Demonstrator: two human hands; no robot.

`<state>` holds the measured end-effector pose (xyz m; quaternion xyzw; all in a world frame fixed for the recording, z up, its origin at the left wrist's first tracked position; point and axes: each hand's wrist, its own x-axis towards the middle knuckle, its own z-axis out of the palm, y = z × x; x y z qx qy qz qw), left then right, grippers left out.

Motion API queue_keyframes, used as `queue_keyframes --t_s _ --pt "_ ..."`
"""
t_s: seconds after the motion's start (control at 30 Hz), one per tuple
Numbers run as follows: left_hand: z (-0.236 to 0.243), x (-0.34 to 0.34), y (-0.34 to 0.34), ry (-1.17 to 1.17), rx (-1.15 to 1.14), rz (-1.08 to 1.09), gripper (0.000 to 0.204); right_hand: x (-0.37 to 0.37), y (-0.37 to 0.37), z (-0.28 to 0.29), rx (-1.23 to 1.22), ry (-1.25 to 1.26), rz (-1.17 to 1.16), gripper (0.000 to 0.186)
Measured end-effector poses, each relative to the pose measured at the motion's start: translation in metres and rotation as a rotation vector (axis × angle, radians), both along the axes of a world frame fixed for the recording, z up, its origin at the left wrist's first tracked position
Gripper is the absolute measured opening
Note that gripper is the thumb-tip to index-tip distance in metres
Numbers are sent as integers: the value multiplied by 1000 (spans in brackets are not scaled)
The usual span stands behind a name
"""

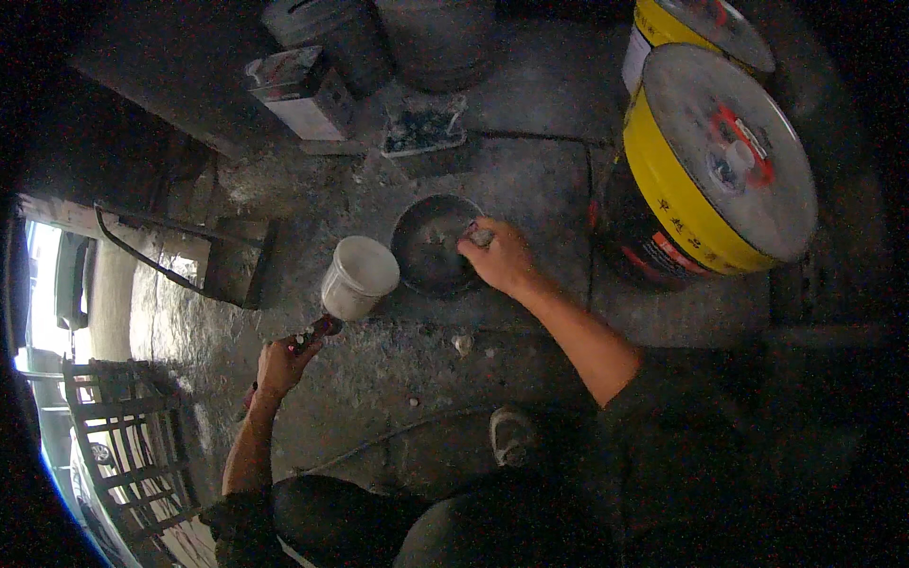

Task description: The person mixes a grey liquid in a metal bowl using a small tool, then pours it into a white plastic container. They attach the container to a red spray gun and secure it. The person repeats the mixing and pouring steps to fill the spray gun container.

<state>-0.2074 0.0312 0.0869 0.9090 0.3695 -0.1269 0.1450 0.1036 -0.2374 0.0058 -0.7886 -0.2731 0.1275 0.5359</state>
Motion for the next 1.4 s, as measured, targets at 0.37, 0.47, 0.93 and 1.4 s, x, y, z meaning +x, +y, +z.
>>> queue_keyframes --t_s 0.37,0.47,0.93,1.4 --pt "-2 23 -7 83 -168 -180 39 -49 25 69 569 680 29 18" --pt "0 21 -2 81 -167 -221 40 -34 15 73 564 791 245 19" --pt "3 4 33 -85 23 -100 40 60 3 73 -323 135 359 31" --pt "1 -3 31 -103 36 -80 39 38 -11 50 -437 -640 353 34"
